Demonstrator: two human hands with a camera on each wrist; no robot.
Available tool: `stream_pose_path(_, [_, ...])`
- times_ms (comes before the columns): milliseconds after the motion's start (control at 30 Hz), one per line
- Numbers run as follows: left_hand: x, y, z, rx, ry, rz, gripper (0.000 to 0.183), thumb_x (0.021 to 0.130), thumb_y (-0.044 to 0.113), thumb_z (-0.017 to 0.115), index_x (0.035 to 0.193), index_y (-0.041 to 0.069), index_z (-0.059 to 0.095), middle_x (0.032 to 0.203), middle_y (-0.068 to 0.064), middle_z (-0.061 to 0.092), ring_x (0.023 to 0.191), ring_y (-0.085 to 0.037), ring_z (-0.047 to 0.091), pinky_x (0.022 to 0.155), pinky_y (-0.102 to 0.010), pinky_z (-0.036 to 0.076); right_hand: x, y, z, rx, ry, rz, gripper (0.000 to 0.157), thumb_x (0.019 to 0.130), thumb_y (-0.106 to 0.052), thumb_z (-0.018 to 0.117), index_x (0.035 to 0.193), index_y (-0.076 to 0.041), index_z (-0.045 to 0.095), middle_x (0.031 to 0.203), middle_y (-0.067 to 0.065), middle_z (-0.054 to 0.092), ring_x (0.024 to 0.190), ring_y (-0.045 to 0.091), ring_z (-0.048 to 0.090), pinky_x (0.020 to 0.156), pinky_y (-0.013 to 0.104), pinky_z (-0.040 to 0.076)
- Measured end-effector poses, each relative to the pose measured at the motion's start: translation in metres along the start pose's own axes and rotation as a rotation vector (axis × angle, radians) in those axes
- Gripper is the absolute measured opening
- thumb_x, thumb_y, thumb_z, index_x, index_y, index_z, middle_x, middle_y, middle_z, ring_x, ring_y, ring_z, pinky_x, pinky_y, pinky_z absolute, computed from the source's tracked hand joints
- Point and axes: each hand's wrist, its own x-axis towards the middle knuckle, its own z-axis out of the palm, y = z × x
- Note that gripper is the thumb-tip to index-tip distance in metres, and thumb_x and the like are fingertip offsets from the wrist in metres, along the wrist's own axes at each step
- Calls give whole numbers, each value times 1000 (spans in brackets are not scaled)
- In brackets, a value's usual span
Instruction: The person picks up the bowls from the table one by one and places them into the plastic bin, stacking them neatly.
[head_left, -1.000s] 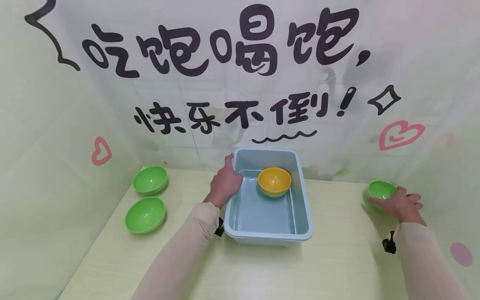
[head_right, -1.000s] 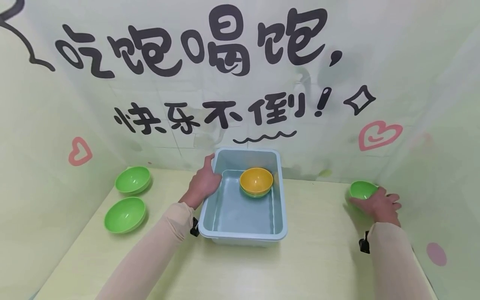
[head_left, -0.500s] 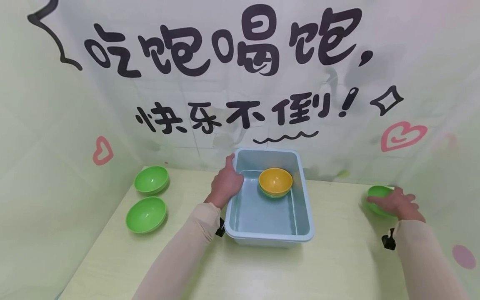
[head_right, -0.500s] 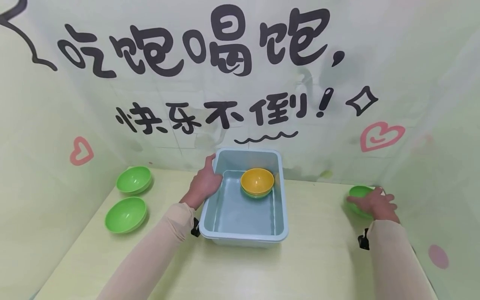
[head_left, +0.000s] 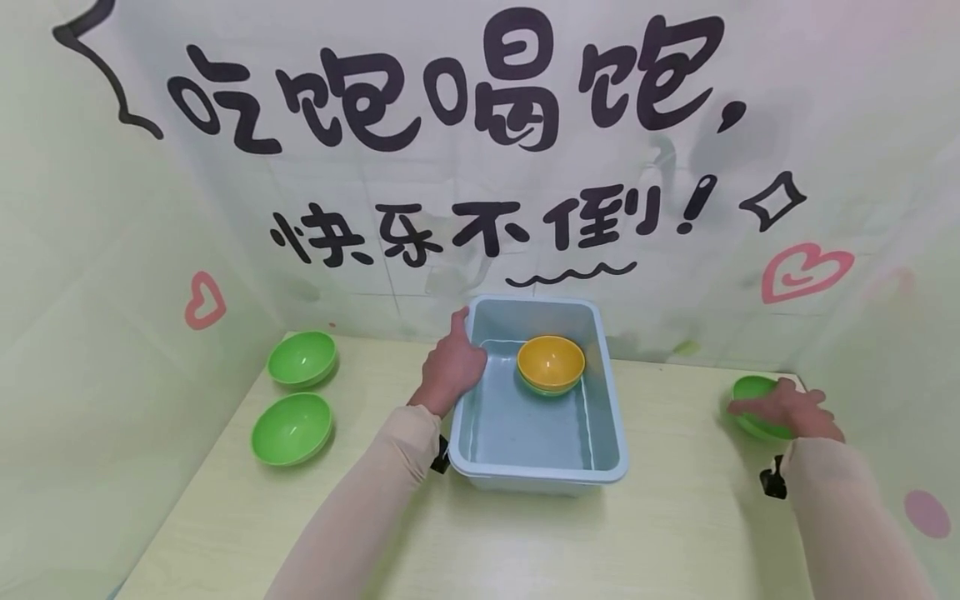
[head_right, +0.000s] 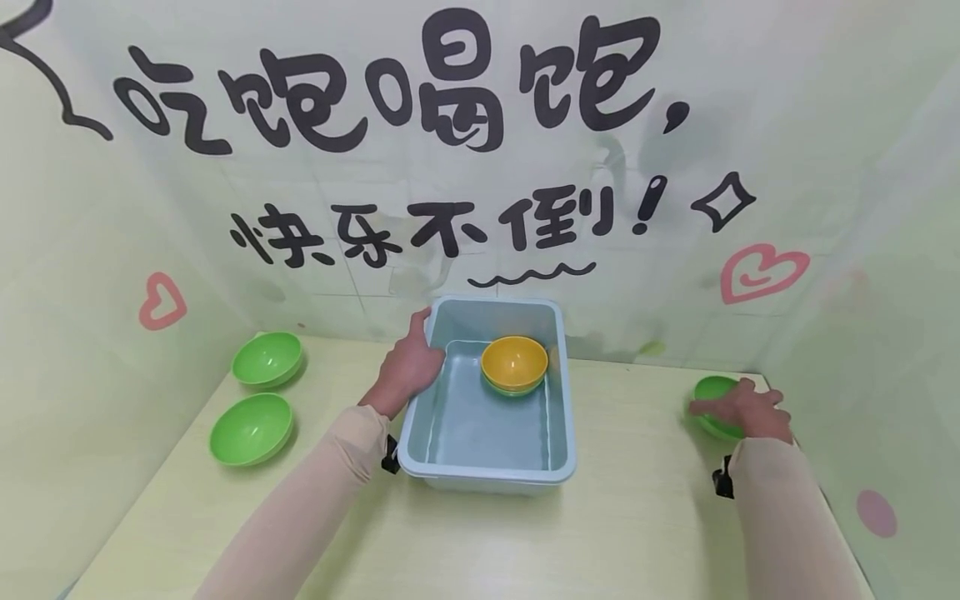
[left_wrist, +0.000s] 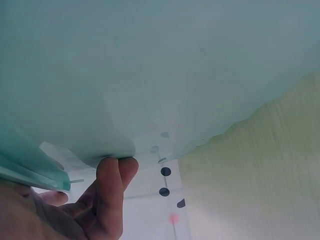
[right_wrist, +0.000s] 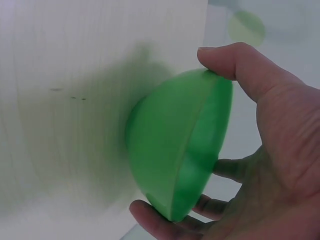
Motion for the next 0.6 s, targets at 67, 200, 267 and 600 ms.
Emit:
stream_pose_path(67, [0,0,-1,1,2,-2,78,91,20,48,162,26,16,106,-13,69,76,-29,65,57,-36,47,0,0,5,25,25,9,124,88,-67,60,150,15,-10,139,57,-2,117,71,24,93,74,40])
stream_pose_path(200, [0,1,-1,8,3,-5,77,91,20,47,162,26,17,106,-13,69,75,-29,65,58,-36,46,1,2,10,36,51,5,128,87,-67,60,149,16,-14,140,57,-3,119,73,21,93,74,40])
stream_pose_path(267, [0,0,-1,9,3,-6,77,91,20,48,162,26,16,106,-13,69,75,-29,64,58,-36,47,3,3,11,38,45,2,131,86,-70,60,150,15,-17,141,58,-9,122,75,18,95,76,38])
stream_pose_path(600, [2,-1,0,6,1,-8,79,90,20,49,162,27,16,105,-12,69,75,-28,65,58,-36,48,6,8,11,59,71,-30,130,83,-73,63,150,14,-7,131,55,7,111,68,26,83,72,43])
